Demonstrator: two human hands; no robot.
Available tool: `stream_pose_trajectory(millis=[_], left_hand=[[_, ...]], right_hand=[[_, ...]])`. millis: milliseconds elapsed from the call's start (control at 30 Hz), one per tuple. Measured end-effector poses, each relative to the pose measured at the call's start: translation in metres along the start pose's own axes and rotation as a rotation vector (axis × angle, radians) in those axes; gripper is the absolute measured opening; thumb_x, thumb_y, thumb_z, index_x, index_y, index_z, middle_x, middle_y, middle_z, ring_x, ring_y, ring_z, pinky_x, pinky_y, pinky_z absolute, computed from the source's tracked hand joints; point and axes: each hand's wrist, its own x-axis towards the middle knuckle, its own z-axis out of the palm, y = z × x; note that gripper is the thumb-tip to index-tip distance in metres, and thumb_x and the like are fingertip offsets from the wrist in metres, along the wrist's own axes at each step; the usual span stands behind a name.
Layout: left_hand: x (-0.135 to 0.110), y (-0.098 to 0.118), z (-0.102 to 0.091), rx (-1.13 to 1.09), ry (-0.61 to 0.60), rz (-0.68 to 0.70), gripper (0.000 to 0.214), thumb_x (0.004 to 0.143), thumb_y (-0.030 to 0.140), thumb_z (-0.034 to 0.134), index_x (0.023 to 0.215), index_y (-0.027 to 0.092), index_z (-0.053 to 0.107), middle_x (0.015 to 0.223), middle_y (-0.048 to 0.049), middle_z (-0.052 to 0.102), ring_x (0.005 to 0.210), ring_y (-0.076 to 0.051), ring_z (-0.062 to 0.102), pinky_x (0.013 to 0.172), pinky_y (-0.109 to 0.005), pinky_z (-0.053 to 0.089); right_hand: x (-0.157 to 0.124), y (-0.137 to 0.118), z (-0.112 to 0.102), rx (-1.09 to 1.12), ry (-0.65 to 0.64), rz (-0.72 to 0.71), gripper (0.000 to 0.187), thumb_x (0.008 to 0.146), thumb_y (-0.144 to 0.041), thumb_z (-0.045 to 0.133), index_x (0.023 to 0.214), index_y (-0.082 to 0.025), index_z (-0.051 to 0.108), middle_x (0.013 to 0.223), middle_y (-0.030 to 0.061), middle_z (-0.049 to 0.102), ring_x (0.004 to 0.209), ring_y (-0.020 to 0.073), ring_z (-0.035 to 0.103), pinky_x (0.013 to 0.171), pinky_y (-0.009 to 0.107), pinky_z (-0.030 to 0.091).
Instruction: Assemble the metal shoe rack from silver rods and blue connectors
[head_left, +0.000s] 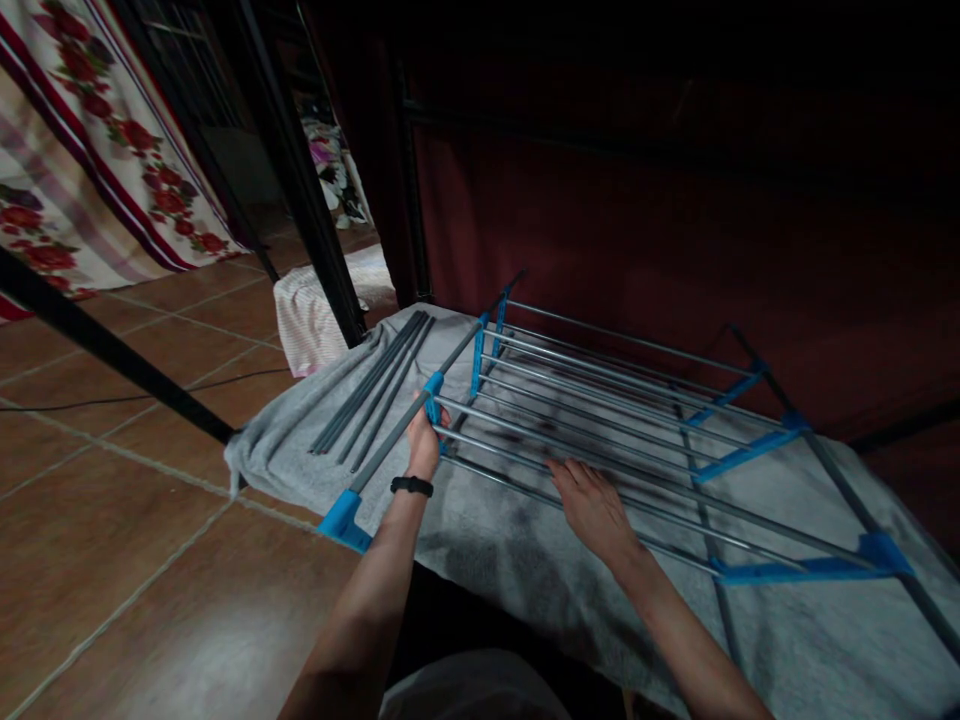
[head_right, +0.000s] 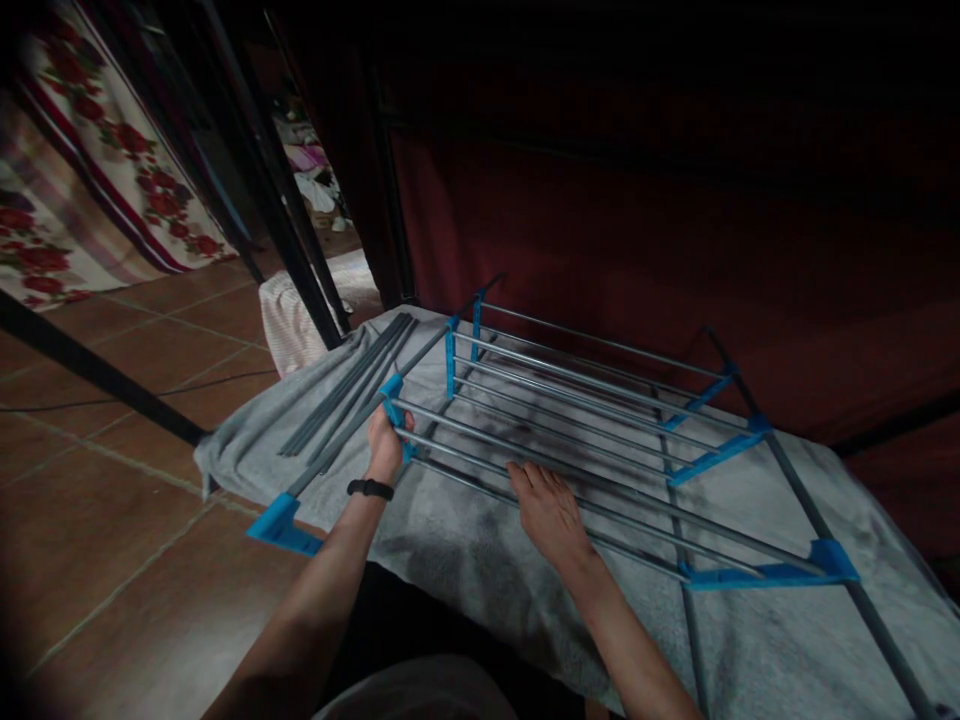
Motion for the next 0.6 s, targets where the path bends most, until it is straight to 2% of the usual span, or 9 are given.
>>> stream_pose_trajectory(millis=[133, 233, 300, 433, 600], left_hand=[[-0.001, -0.003, 0.002, -0.033, 0.048, 0.028, 0.064, 0.097, 0.068, 0.044, 0.054, 0.021, 0.051, 0.046, 0.0007, 0.045, 0.042, -0.01, 0.037, 0.044, -0.024, 0.032], [0.001, -0.006, 0.004, -0.027, 0.065, 0.047, 0.062, 0.096, 0.069, 0.046, 0.055, 0.022, 0.049, 0.047, 0.0016, 0.043, 0.044, -0.011, 0.038, 0.046, -0.025, 0.033], [0.003, -0.008, 0.004, -0.015, 0.083, 0.048, 0.063, 0.097, 0.07, 0.044, 0.055, 0.023, 0.047, 0.048, 0.0013, 0.042, 0.045, -0.011, 0.039, 0.047, -0.026, 0.034], [0.005, -0.009, 0.004, 0.0, 0.104, 0.042, 0.061, 0.098, 0.068, 0.041, 0.056, 0.023, 0.045, 0.05, 0.0005, 0.043, 0.048, -0.012, 0.04, 0.049, -0.026, 0.036], [0.006, -0.007, 0.004, -0.036, 0.118, -0.033, 0.053, 0.094, 0.065, 0.049, 0.061, 0.023, 0.045, 0.053, 0.0021, 0.044, 0.048, -0.011, 0.04, 0.047, -0.025, 0.034]], right_hand=[[0.009, -0.006, -0.009, 0.031, -0.052, 0.02, 0.041, 0.108, -0.024, 0.04, 0.143, -0.02, 0.059, 0.122, 0.0122, 0.072, 0.107, 0.0231, 0.069, 0.098, 0.037, 0.051], [0.031, -0.02, -0.019, 0.088, -0.122, 0.015, 0.045, 0.109, -0.032, 0.038, 0.151, -0.021, 0.052, 0.136, 0.013, 0.068, 0.115, 0.0238, 0.069, 0.098, 0.037, 0.053], [0.049, -0.031, -0.024, 0.114, -0.19, -0.023, 0.046, 0.11, -0.034, 0.036, 0.153, -0.022, 0.048, 0.14, 0.0126, 0.066, 0.113, 0.0238, 0.071, 0.093, 0.036, 0.054], [0.074, -0.044, -0.03, 0.125, -0.322, -0.107, 0.038, 0.111, -0.033, 0.033, 0.14, -0.024, 0.055, 0.125, 0.0109, 0.073, 0.101, 0.0228, 0.075, 0.084, 0.032, 0.054], [0.077, -0.037, -0.034, 0.161, -0.351, -0.096, 0.032, 0.11, -0.032, 0.034, 0.127, -0.024, 0.06, 0.116, 0.01, 0.076, 0.1, 0.0224, 0.074, 0.084, 0.031, 0.051]])
